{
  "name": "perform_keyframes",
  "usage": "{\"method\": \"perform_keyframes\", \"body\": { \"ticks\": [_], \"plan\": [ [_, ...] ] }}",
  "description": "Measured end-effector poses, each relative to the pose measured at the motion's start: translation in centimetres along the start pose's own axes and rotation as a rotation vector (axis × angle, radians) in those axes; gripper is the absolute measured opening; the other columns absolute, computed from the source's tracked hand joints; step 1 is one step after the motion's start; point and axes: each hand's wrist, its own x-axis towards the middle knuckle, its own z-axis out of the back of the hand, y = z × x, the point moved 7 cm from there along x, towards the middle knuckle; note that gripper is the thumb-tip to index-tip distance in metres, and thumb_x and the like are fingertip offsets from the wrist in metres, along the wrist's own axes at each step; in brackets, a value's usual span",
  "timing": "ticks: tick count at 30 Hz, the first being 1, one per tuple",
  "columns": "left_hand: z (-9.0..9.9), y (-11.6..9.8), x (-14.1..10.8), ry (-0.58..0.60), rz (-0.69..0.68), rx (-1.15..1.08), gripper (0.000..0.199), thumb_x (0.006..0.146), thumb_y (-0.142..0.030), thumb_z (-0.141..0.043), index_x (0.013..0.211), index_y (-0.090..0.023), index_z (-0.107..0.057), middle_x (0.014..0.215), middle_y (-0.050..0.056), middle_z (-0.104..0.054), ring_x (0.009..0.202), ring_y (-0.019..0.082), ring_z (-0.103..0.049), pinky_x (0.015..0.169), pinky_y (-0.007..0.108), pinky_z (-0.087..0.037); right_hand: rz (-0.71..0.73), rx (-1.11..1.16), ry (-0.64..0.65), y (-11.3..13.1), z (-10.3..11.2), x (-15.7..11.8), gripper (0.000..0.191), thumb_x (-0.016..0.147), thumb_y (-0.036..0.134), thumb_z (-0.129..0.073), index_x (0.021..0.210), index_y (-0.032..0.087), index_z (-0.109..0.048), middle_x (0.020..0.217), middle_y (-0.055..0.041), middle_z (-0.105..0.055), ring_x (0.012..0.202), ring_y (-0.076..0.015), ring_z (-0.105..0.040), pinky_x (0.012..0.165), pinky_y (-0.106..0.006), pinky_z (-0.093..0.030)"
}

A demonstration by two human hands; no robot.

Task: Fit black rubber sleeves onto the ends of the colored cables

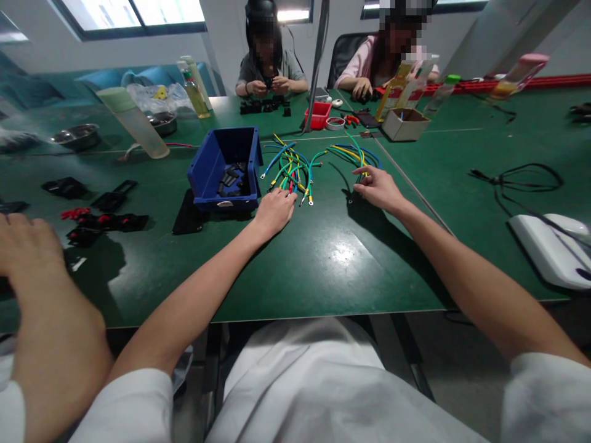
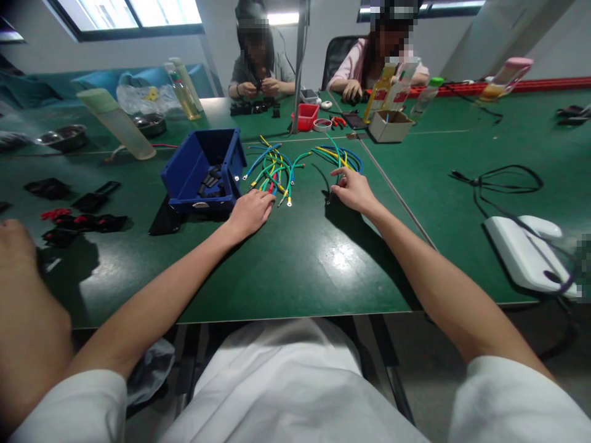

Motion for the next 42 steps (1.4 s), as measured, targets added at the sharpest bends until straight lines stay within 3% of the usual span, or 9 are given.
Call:
{"method": "perform_keyframes", "body": {
  "ticks": [6, 24, 42],
  "plan": [
    [0.1, -0.1, 0.0, -0.005, -0.004, -0.012, 0.028, 0.095, -0.023, -0.041, 0.111, -0.017, -0.064, 0.11, 0.013, -0.067, 0.103, 0.026, -0.057, 0.087, 0.038, -0.048, -0.081, 0.077, 0.025, -1.4, 0.3, 0.4, 0.037, 0.075, 0.03, -0.061, 0.109, 0.014, -0.067, 0.067, -0.0025, -0.063, 0.058, -0.015, -0.056, 0.063, -0.031, -0.044],
    [-0.1, 0.3, -0.1, -0.026, 0.011, -0.062, 0.028, 0.096, -0.025, -0.042, 0.114, -0.017, -0.063, 0.114, 0.011, -0.066, 0.107, 0.025, -0.055, 0.091, 0.037, -0.047, -0.06, -0.188, -0.052, -1.5, 2.2, 0.7, 0.034, 0.072, 0.024, -0.058, 0.1, 0.014, -0.074, 0.065, -0.0036, -0.061, 0.062, -0.017, -0.054, 0.067, -0.031, -0.042],
    [0.0, 0.4, -0.1, -0.034, 0.004, -0.032, 0.027, 0.097, -0.026, -0.042, 0.113, -0.018, -0.062, 0.114, 0.008, -0.066, 0.107, 0.023, -0.056, 0.09, 0.035, -0.049, -0.088, -0.339, -0.049, -2.5, 2.1, 0.8, 0.038, 0.079, 0.027, -0.051, 0.105, 0.014, -0.075, 0.081, -0.0108, -0.073, 0.074, -0.024, -0.065, 0.069, -0.031, -0.045]
  ]
}}
